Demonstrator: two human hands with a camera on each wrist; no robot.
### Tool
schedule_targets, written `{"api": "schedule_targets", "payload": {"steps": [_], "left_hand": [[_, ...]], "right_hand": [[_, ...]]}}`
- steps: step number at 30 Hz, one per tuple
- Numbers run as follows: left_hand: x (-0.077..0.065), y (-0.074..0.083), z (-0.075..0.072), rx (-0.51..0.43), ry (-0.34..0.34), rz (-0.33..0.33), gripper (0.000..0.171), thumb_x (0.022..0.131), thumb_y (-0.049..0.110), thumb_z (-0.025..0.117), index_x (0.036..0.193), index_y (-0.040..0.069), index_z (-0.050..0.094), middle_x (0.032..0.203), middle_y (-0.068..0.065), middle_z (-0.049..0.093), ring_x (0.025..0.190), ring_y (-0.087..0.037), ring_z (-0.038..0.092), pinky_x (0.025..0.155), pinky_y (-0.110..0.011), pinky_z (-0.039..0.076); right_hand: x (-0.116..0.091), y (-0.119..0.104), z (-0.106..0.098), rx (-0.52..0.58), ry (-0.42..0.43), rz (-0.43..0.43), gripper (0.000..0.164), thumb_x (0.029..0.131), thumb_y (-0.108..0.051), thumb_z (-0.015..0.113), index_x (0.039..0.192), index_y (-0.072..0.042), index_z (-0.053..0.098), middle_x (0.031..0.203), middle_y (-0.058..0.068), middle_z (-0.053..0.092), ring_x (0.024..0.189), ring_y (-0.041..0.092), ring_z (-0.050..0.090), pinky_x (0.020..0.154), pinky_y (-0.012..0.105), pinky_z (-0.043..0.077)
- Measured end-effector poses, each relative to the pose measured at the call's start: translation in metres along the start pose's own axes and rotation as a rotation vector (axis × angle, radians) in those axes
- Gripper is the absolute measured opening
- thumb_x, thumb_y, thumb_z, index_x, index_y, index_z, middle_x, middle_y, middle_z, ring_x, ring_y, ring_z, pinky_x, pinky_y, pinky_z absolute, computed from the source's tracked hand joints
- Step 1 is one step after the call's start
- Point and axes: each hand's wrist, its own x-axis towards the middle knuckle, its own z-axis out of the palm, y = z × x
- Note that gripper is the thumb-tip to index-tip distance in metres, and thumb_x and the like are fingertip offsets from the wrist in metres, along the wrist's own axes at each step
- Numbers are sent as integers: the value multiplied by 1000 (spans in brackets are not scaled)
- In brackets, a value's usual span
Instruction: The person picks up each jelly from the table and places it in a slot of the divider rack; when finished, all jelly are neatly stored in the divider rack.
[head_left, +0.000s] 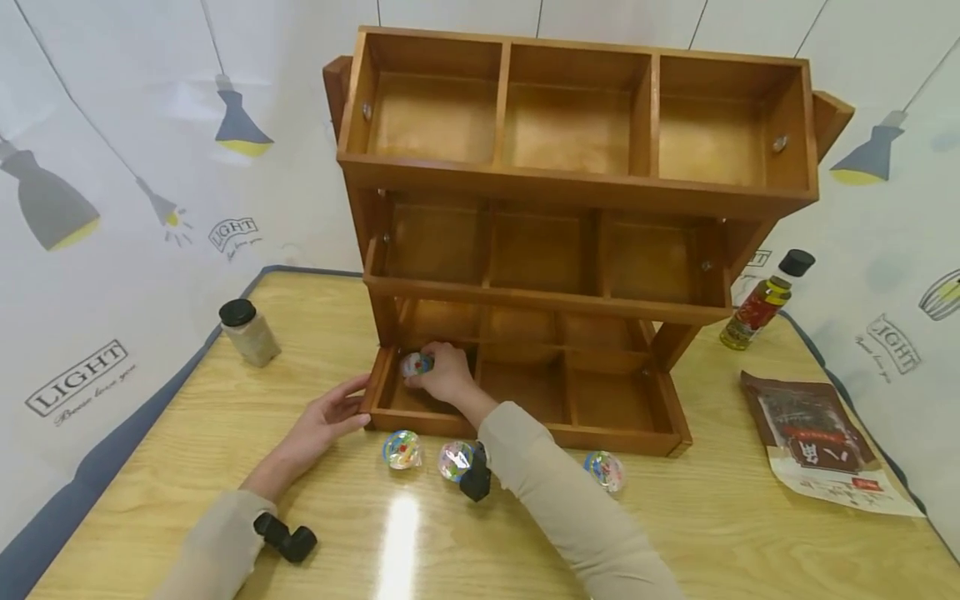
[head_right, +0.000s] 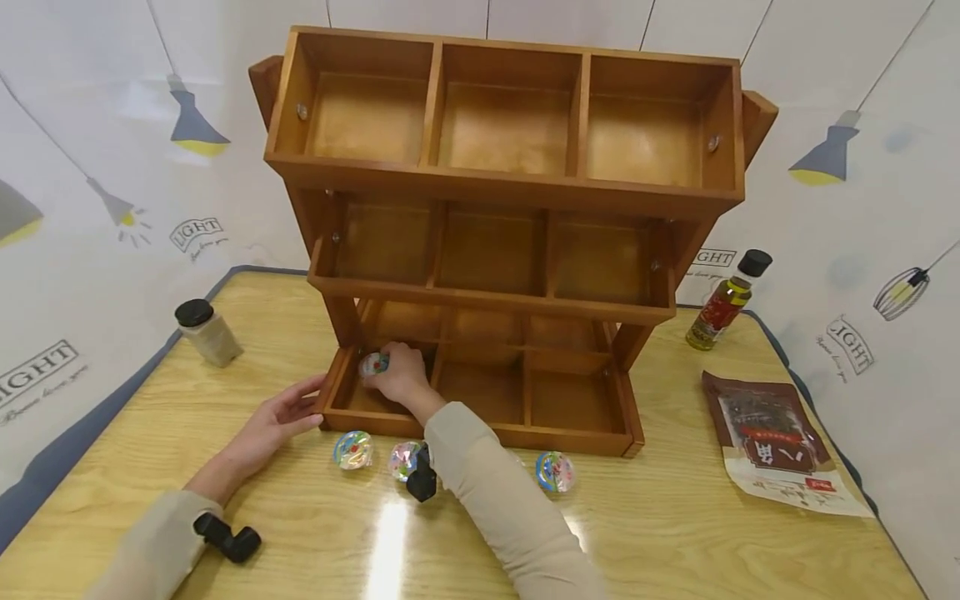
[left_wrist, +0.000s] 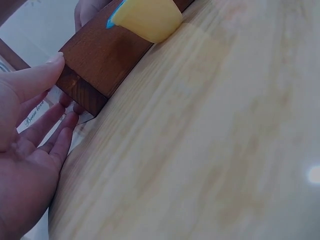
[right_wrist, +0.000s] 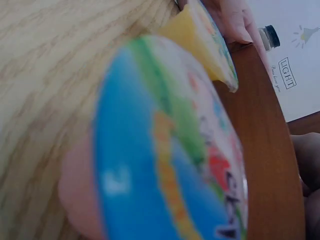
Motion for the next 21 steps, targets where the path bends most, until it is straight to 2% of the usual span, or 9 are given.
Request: {"api": "schedule_targets", "payload": {"steps": [6, 11, 14, 17, 21], "left_hand": [[-2, 0, 0, -1, -3, -5, 61, 86, 14, 57, 139, 8, 27, 138, -22, 32, 107, 4, 50, 86, -13, 43], [-3, 0, 1, -5, -5, -17, 62, 86, 15, 57, 139, 8, 27, 139, -21, 32, 108, 3, 50, 86, -13, 43], [-2, 1, 1, -3, -8, -21, 62, 86, 16, 57, 140, 9, 27, 140, -20, 31, 108, 3, 49, 87, -12, 42], [-2, 1, 0, 2, -7, -22, 62, 86, 16, 57, 139, 10, 27, 140, -19, 31, 108, 3, 49, 87, -12, 42], [-2, 1, -2, 5, -6, -25, 62, 86, 16, 57, 140, 10, 27, 140, -20, 31, 108, 4, 49, 87, -12, 42]], "right_hand": [[-6, 0, 3, -20, 15, -1, 66, 72, -35, 72, 126, -7, 46, 120, 12, 54, 113, 31, 46, 90, 38, 44], [-20, -2, -12, -8, 15, -118, 65, 77, -36, 67, 129, -5, 42, 124, 14, 53, 113, 29, 49, 92, 38, 43], [-39, -4, -34, 69, 19, -197, 59, 79, -31, 66, 127, -4, 45, 125, 14, 53, 114, 28, 50, 93, 38, 43], [-64, 1, -65, 162, 37, -271, 49, 78, -26, 67, 120, -5, 51, 119, 13, 57, 110, 26, 53, 91, 37, 45], [-102, 28, -107, 259, 66, -339, 33, 80, -19, 66, 110, -5, 59, 110, 14, 62, 98, 23, 60, 82, 30, 50]]}}
